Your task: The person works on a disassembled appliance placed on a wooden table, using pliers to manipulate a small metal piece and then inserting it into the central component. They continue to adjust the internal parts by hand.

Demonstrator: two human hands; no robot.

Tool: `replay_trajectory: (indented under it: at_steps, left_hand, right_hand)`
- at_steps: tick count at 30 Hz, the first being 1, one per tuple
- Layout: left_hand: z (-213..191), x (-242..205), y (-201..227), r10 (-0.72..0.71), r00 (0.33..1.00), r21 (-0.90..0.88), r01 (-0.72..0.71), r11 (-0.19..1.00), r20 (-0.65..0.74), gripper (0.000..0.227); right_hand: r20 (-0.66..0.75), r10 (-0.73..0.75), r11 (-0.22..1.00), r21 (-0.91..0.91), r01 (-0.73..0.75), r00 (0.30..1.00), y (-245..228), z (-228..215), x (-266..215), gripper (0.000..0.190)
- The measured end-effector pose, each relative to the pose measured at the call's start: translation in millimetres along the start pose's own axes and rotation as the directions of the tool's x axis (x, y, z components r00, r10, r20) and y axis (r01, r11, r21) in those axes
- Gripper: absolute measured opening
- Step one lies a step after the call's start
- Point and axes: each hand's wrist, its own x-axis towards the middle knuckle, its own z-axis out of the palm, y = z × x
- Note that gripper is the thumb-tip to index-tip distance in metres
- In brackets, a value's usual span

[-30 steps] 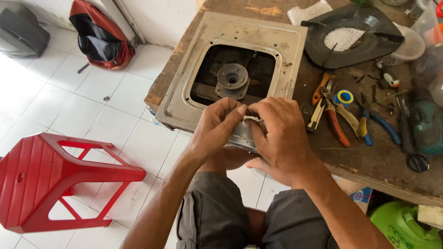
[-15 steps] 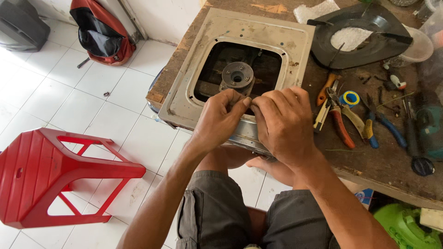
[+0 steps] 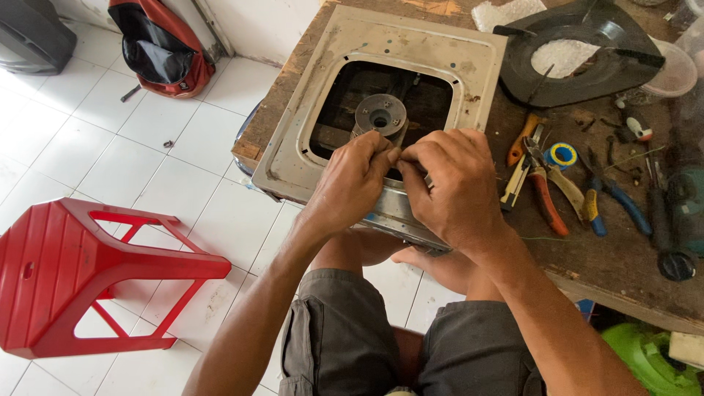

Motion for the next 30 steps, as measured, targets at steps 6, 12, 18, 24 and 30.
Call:
replay_trajectory:
  at_steps: [6, 12, 18, 24, 30]
  left_hand:
    - [0.3, 2.1, 2.3, 0.013, 0.999, 0.066, -0.015, 0.998, 0.029, 0.021]
    - [-7.0, 11.9, 14.6, 0.026, 0.999, 0.145, -0.032, 0.989, 0.043, 0.020]
    - [-23.2, 21.2, -10.1, 0.118, 0.993, 0.500, -0.101, 0.860, -0.004, 0.053]
    - [-22.6, 33.2, -42.9, 0.134, 0.991, 0.542, -0.113, 0.833, -0.001, 0.054]
    - [-20.8, 33.8, -38.7, 0.086, 0.996, 0.491, -0.061, 0.869, -0.027, 0.049]
  right_hand:
    - [0.084, 0.065, 0.998, 0.009, -0.066, 0.994, 11.5, -0.9, 4.3, 0.011]
    - [0.109, 0.071, 0.997, 0.035, -0.075, 0.991, 35.9, 10.1, 11.7, 0.014]
    - [0.268, 0.244, 0.969, -0.098, -0.226, 0.932, 70.6, 33.0, 6.1, 0.009]
    - [0.318, 0.227, 0.967, -0.189, -0.173, 0.921, 78.5, 48.3, 14.1, 0.011]
    - [0.377, 0.248, 0.969, -0.120, -0.218, 0.893, 73.5, 46.8, 15.4, 0.014]
